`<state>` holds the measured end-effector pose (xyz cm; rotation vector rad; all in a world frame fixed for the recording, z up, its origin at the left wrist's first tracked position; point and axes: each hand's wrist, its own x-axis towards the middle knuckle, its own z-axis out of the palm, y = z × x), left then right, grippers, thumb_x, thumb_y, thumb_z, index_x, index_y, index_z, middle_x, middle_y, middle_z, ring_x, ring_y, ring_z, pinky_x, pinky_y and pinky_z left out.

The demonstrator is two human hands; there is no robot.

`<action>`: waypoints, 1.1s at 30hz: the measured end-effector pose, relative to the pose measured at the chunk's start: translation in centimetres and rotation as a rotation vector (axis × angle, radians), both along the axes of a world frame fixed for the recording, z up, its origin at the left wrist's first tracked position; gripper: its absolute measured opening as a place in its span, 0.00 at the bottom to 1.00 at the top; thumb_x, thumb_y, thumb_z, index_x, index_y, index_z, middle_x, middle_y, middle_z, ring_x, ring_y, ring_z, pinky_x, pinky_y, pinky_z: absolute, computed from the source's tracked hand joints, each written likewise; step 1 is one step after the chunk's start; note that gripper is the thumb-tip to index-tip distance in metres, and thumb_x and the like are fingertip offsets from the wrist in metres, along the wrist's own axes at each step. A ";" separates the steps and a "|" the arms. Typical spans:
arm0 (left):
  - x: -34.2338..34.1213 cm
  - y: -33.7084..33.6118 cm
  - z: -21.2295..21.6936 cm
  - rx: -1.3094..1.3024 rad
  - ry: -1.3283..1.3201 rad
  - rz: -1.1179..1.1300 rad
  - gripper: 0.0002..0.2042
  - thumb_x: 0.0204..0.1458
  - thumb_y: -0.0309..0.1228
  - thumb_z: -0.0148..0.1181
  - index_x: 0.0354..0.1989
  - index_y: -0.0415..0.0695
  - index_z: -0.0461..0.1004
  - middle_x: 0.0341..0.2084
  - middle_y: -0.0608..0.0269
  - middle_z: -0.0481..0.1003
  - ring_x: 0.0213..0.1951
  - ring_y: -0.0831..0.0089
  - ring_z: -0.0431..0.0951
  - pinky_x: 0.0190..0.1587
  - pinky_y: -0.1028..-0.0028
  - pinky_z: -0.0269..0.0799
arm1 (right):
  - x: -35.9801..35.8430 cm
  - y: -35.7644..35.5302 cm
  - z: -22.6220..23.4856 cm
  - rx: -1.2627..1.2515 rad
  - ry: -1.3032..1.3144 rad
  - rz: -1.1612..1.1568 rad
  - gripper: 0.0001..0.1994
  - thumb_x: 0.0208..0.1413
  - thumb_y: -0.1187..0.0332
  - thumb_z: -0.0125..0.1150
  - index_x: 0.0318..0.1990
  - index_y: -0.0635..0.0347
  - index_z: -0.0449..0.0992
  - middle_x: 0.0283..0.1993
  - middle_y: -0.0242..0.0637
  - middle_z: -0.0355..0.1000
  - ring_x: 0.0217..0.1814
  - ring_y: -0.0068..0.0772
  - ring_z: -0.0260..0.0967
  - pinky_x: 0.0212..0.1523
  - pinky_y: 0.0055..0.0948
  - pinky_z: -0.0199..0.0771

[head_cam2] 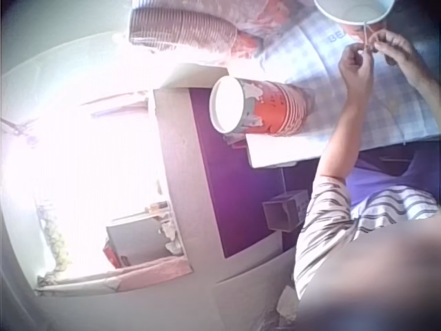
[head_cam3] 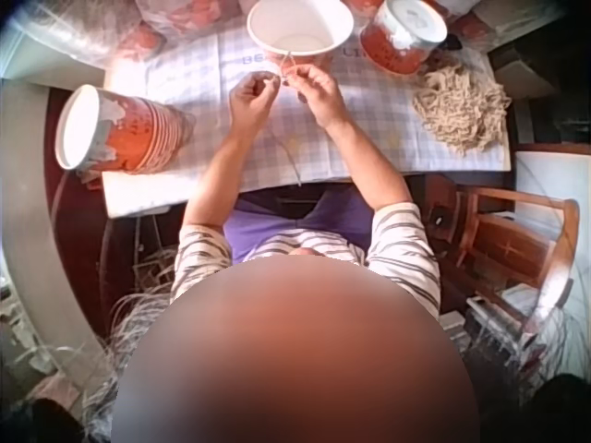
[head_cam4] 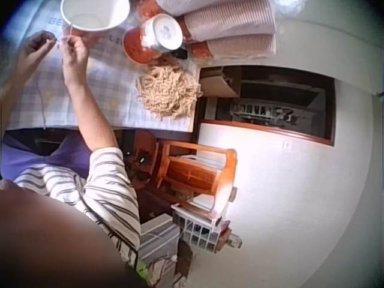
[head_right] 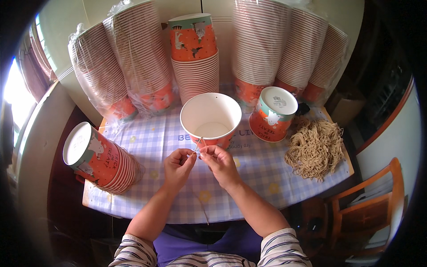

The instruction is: Assemble paper cup handles by threading and tying string through pre-punched holes.

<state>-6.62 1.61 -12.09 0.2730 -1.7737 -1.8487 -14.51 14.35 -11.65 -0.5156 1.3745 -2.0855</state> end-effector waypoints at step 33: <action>0.4 -0.7 -0.1 0.062 -0.078 -0.133 0.06 0.56 0.28 0.57 0.34 0.37 0.75 0.22 0.73 0.72 0.24 0.88 0.66 0.26 0.84 0.61 | 0.0 -0.4 -1.0 0.040 0.232 -0.145 0.06 0.56 0.69 0.59 0.34 0.62 0.76 0.29 0.25 0.72 0.31 0.12 0.65 0.35 0.16 0.66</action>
